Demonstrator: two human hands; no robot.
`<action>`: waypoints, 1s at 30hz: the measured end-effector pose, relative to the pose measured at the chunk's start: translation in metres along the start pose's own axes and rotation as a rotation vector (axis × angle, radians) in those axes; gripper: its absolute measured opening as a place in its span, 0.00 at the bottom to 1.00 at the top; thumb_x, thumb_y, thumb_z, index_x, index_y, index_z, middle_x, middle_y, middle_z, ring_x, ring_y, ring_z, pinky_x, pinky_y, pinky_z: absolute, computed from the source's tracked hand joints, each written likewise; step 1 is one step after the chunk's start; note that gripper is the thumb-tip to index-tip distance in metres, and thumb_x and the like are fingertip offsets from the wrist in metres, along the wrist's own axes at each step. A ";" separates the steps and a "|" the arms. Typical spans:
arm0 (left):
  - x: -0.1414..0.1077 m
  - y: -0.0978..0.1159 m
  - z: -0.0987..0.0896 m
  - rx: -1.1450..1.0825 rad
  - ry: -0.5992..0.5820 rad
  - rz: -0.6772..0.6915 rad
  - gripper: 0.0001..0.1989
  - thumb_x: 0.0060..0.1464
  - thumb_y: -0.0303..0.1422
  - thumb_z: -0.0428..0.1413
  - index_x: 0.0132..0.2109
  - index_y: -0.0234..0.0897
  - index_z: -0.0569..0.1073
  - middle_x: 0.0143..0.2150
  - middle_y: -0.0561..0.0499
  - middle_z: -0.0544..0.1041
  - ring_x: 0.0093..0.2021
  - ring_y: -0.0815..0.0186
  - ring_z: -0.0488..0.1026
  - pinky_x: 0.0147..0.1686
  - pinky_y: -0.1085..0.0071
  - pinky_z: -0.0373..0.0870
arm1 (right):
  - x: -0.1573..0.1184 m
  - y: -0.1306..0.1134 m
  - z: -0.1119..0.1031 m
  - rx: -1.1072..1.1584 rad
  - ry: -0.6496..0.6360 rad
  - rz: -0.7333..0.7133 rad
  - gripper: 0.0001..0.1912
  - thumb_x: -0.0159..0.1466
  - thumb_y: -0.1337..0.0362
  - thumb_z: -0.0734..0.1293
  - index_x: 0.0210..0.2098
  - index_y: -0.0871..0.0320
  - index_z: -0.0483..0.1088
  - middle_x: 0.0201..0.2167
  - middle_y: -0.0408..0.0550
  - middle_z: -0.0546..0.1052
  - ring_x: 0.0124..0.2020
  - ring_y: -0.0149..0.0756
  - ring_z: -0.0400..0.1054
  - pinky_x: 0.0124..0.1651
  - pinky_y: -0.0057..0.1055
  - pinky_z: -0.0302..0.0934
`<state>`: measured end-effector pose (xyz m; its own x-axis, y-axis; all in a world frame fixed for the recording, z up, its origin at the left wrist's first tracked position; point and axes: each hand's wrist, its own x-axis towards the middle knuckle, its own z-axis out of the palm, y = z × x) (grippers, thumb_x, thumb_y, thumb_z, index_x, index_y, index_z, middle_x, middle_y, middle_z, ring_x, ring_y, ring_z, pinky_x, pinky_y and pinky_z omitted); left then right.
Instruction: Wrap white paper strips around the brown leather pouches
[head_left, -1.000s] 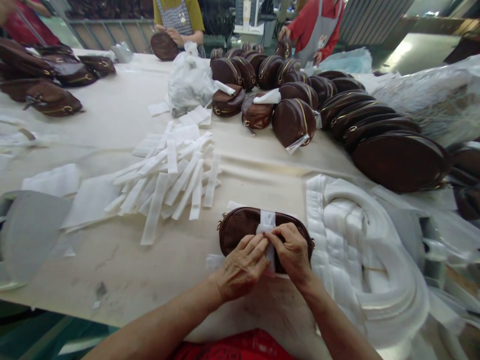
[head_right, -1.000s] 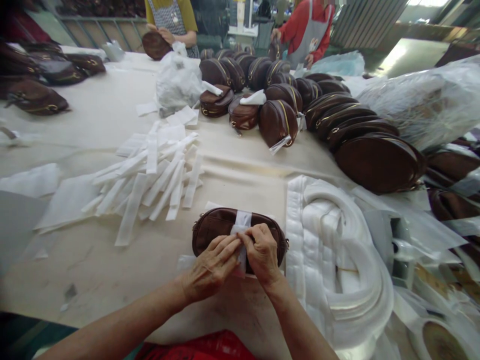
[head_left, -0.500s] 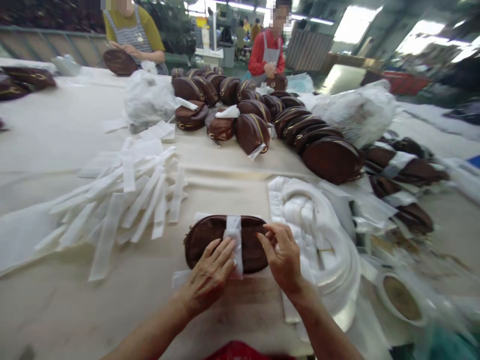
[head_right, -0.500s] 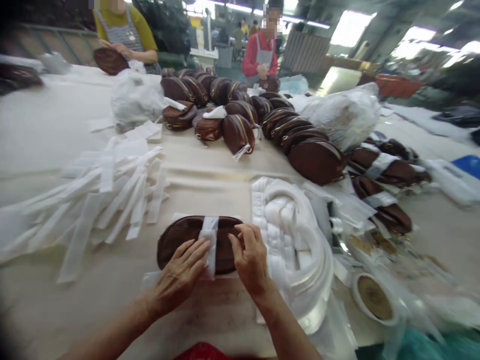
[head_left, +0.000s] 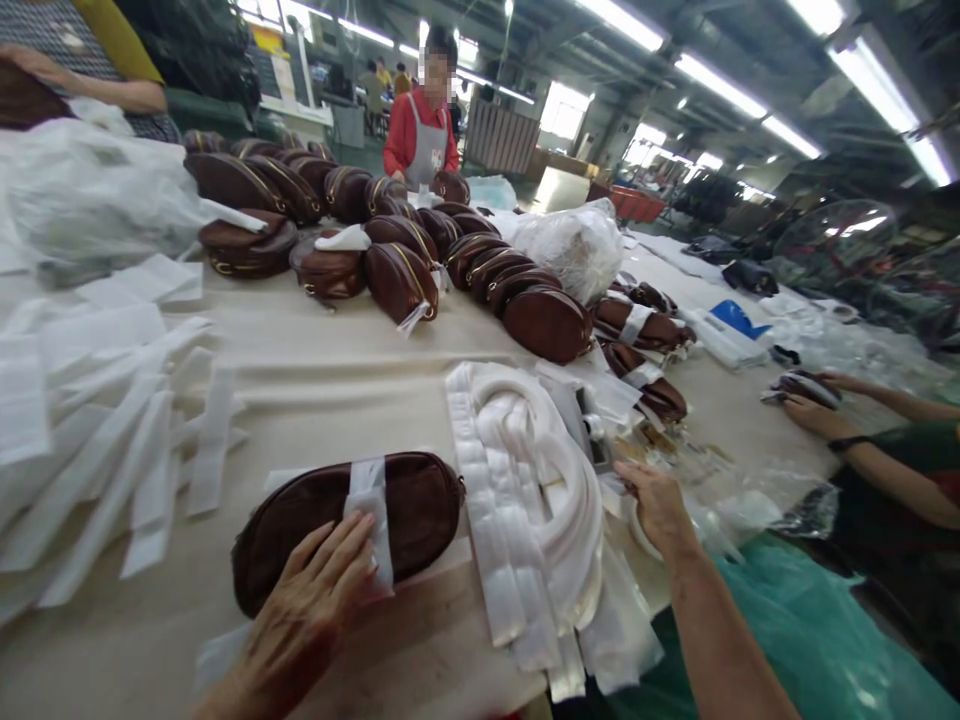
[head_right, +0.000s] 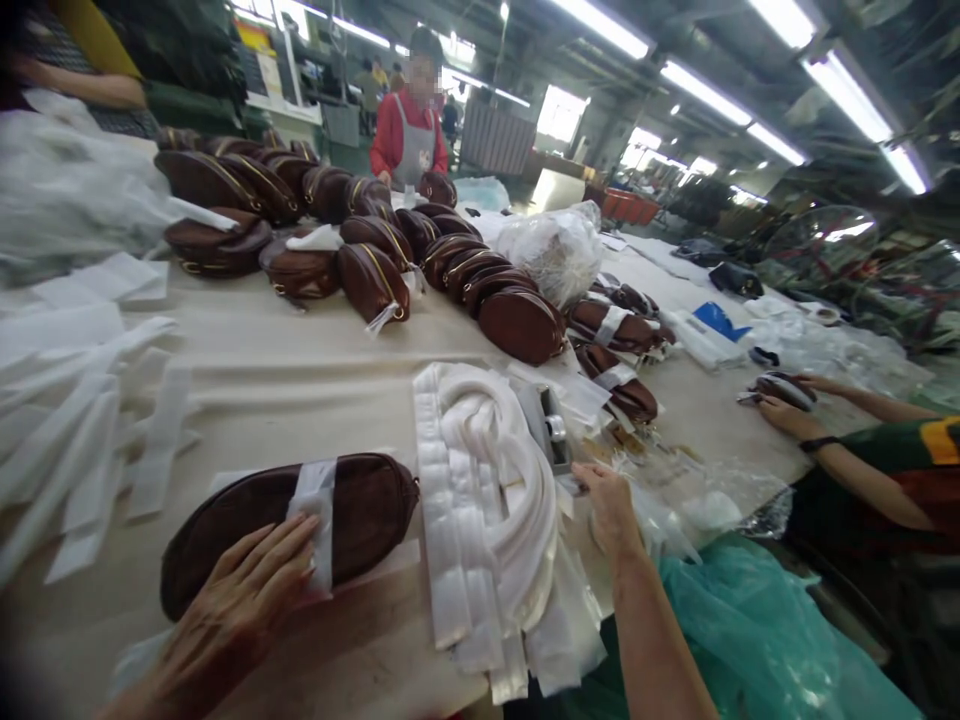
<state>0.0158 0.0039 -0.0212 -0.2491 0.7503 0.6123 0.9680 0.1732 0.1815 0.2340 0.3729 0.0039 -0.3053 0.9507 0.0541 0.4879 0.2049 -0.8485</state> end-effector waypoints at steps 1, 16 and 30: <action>0.000 0.000 0.000 0.002 0.007 0.005 0.10 0.62 0.24 0.46 0.42 0.33 0.72 0.52 0.41 0.74 0.54 0.60 0.70 0.58 0.61 0.60 | 0.001 0.000 0.002 0.051 0.010 0.026 0.18 0.44 0.48 0.68 0.20 0.59 0.73 0.20 0.47 0.75 0.23 0.35 0.66 0.28 0.32 0.59; -0.002 -0.005 0.000 0.055 -0.016 0.082 0.09 0.61 0.24 0.47 0.42 0.33 0.72 0.52 0.41 0.74 0.53 0.58 0.71 0.55 0.61 0.61 | -0.069 0.043 -0.035 0.209 0.113 0.192 0.18 0.43 0.48 0.70 0.23 0.57 0.72 0.21 0.48 0.76 0.23 0.41 0.71 0.26 0.37 0.66; -0.004 0.001 -0.002 0.095 -0.063 -0.021 0.09 0.61 0.25 0.47 0.41 0.32 0.71 0.52 0.43 0.74 0.55 0.60 0.68 0.57 0.60 0.57 | -0.070 -0.001 -0.035 -0.461 -0.432 -0.386 0.14 0.45 0.47 0.67 0.25 0.48 0.75 0.26 0.49 0.80 0.26 0.47 0.74 0.26 0.38 0.67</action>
<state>0.0182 -0.0003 -0.0223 -0.2703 0.7836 0.5593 0.9617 0.2473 0.1183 0.2833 0.3139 0.0197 -0.7730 0.6344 0.0111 0.5457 0.6736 -0.4984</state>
